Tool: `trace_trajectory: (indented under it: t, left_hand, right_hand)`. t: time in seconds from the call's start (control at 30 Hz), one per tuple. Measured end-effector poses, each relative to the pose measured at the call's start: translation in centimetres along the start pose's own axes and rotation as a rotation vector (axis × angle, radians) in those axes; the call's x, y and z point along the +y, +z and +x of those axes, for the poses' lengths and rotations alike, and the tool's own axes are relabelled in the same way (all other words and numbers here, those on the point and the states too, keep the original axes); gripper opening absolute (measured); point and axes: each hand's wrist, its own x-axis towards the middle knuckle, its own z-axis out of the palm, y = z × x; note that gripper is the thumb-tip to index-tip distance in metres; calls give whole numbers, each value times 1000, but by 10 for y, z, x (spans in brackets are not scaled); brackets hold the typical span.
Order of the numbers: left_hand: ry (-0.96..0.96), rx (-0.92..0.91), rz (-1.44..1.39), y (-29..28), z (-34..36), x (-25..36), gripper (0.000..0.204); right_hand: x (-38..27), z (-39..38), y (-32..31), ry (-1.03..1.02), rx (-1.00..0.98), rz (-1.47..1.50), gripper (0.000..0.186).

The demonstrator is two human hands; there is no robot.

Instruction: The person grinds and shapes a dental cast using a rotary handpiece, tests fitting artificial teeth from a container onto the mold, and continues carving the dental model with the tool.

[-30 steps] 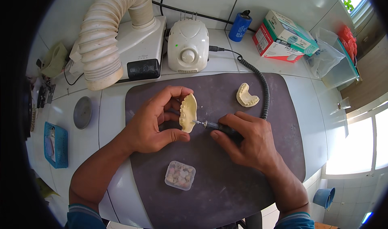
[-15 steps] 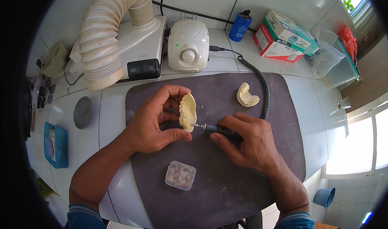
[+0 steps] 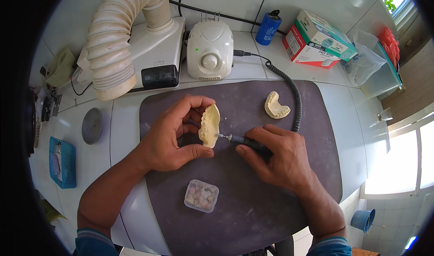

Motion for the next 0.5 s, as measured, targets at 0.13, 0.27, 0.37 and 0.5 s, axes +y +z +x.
trace_trajectory:
  t: [0.13, 0.27, 0.37, 0.5]
  left_hand:
    - [34, -15, 21, 0, 0, 1, 94]
    - [43, -26, 19, 0, -1, 1, 92]
    - [77, -4, 9, 1, 0, -1, 89]
    - [79, -34, 6, 0, -1, -2, 90]
  right_hand:
    - [-1, 0, 2, 23, 24, 6, 28]
    - [-1, -1, -2, 3, -24, -12, 28]
    - [-1, 0, -1, 11, -14, -6, 28]
    - [-1, 0, 0, 17, -15, -9, 28]
